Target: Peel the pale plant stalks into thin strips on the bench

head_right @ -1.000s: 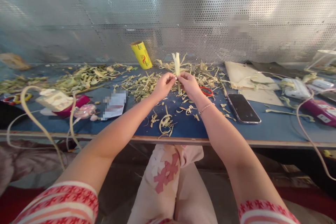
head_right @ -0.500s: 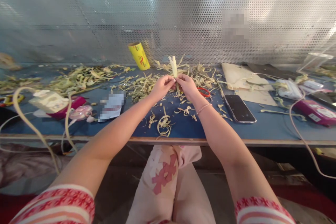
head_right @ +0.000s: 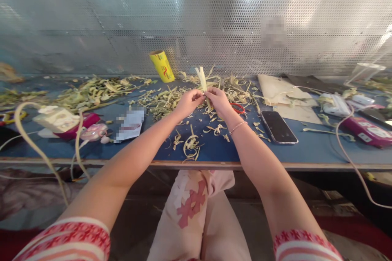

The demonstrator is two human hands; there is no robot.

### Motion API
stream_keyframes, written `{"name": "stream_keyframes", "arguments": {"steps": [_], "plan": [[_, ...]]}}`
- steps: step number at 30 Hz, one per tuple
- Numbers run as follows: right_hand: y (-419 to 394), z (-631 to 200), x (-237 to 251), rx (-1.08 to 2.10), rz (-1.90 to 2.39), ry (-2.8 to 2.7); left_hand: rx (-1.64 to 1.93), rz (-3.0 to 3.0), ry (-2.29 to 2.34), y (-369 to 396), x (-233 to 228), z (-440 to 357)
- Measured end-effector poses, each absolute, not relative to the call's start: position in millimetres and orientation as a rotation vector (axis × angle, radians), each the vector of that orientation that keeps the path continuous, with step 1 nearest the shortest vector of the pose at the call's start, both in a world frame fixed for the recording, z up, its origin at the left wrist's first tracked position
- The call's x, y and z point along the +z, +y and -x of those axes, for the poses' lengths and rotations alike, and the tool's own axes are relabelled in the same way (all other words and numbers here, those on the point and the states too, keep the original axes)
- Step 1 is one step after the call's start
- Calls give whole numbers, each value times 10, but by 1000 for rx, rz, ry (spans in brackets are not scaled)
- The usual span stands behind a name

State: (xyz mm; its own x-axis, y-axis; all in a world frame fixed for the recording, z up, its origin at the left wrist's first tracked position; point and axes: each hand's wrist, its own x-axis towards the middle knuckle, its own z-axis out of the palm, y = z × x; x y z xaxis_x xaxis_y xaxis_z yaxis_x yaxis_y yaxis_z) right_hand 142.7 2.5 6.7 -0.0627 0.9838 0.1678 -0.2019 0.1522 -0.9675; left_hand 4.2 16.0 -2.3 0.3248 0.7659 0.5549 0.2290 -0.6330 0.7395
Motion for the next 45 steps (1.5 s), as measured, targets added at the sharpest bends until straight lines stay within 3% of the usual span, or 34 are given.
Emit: {"name": "stream_keyframes", "arguments": {"steps": [20, 45], "plan": [[20, -1428, 84, 1227, 946, -1181, 1277, -1633, 819, 227, -44, -42], [-5, -1436, 124, 1236, 929, -1147, 1227, -1586, 660, 238, -91, -21]]}}
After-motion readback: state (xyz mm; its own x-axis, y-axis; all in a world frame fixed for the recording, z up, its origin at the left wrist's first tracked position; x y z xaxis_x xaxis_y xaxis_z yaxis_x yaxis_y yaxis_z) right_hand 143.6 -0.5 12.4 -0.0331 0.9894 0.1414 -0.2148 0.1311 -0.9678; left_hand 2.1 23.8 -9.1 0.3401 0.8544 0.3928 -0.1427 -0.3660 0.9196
